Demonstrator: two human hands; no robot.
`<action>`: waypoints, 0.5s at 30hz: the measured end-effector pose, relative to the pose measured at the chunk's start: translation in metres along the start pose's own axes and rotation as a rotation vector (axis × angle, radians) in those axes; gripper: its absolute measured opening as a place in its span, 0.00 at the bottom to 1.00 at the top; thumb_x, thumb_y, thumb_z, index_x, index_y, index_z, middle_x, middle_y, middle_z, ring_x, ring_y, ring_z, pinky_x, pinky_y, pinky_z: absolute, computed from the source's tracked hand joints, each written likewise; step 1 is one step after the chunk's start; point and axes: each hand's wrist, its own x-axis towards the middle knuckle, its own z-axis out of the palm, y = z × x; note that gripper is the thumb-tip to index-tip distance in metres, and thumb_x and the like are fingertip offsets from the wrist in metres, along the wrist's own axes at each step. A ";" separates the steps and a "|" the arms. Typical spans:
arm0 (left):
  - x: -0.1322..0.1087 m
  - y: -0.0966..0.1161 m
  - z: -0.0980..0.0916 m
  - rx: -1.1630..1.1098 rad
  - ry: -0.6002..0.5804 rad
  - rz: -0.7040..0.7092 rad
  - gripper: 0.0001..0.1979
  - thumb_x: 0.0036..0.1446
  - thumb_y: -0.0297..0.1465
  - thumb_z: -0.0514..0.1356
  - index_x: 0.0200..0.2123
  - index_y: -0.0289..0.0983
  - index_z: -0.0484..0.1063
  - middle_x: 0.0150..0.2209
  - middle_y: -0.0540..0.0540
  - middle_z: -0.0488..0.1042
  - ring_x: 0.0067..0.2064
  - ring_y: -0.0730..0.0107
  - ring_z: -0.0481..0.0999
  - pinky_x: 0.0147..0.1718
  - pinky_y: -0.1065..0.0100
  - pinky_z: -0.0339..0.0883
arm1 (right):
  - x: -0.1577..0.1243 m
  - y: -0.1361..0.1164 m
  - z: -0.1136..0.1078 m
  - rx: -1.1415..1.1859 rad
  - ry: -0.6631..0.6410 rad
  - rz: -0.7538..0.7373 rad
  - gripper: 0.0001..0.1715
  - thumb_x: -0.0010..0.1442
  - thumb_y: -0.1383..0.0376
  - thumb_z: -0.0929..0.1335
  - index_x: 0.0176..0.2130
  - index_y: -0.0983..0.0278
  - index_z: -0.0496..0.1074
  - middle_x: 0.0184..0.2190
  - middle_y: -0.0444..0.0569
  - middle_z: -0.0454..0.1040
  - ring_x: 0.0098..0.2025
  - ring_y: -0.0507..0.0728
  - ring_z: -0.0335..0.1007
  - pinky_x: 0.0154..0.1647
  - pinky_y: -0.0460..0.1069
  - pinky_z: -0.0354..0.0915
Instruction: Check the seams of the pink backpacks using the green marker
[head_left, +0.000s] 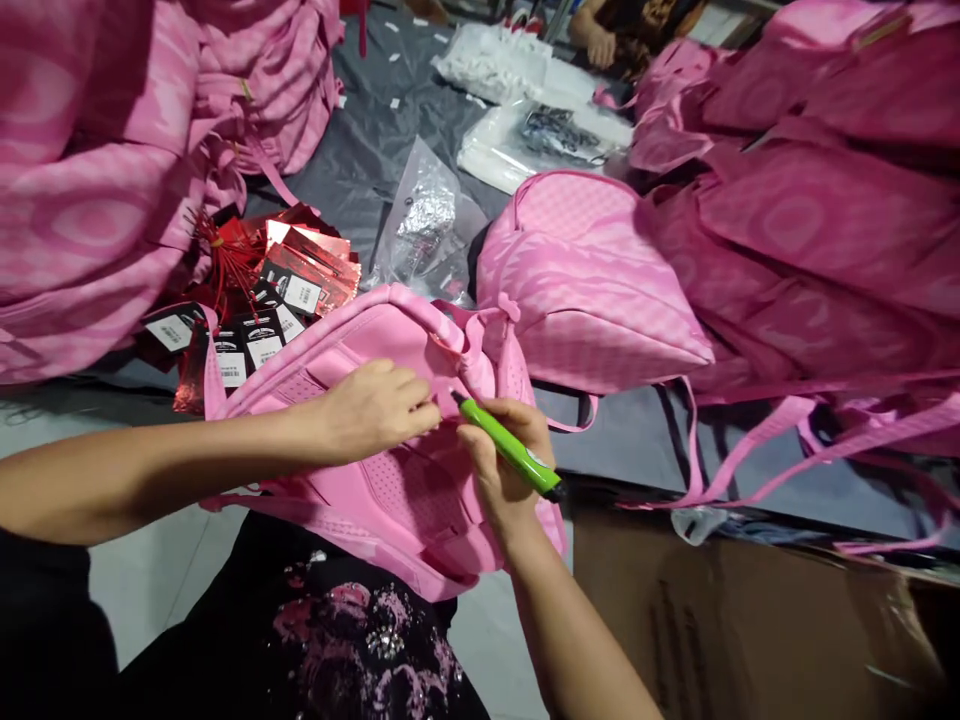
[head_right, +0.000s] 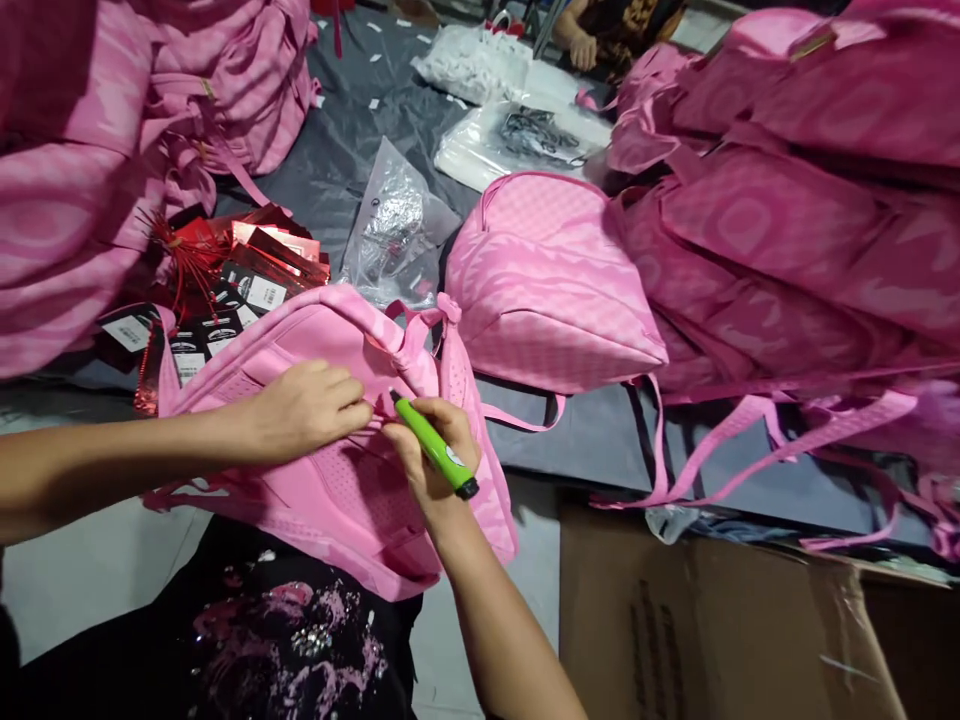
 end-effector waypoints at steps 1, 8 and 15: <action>-0.004 0.003 0.001 -0.018 0.020 0.032 0.06 0.65 0.25 0.55 0.35 0.36 0.69 0.29 0.48 0.72 0.30 0.68 0.69 0.29 0.63 0.53 | -0.006 0.003 0.002 -0.021 0.031 -0.014 0.16 0.60 0.58 0.73 0.46 0.61 0.71 0.35 0.49 0.78 0.32 0.57 0.78 0.32 0.51 0.73; -0.004 -0.003 -0.029 -0.224 -0.154 0.003 0.11 0.66 0.24 0.52 0.35 0.36 0.72 0.32 0.48 0.77 0.32 0.69 0.73 0.31 0.64 0.64 | -0.010 0.013 0.010 0.044 -0.116 -0.368 0.24 0.65 0.64 0.69 0.60 0.58 0.68 0.40 0.50 0.80 0.42 0.60 0.78 0.43 0.56 0.71; 0.057 -0.035 -0.019 0.070 -0.274 -0.128 0.42 0.57 0.35 0.66 0.70 0.40 0.50 0.62 0.38 0.65 0.64 0.45 0.63 0.55 0.50 0.62 | -0.023 -0.005 0.016 0.069 -0.095 -0.303 0.18 0.67 0.55 0.63 0.51 0.61 0.70 0.35 0.50 0.76 0.36 0.59 0.72 0.40 0.56 0.66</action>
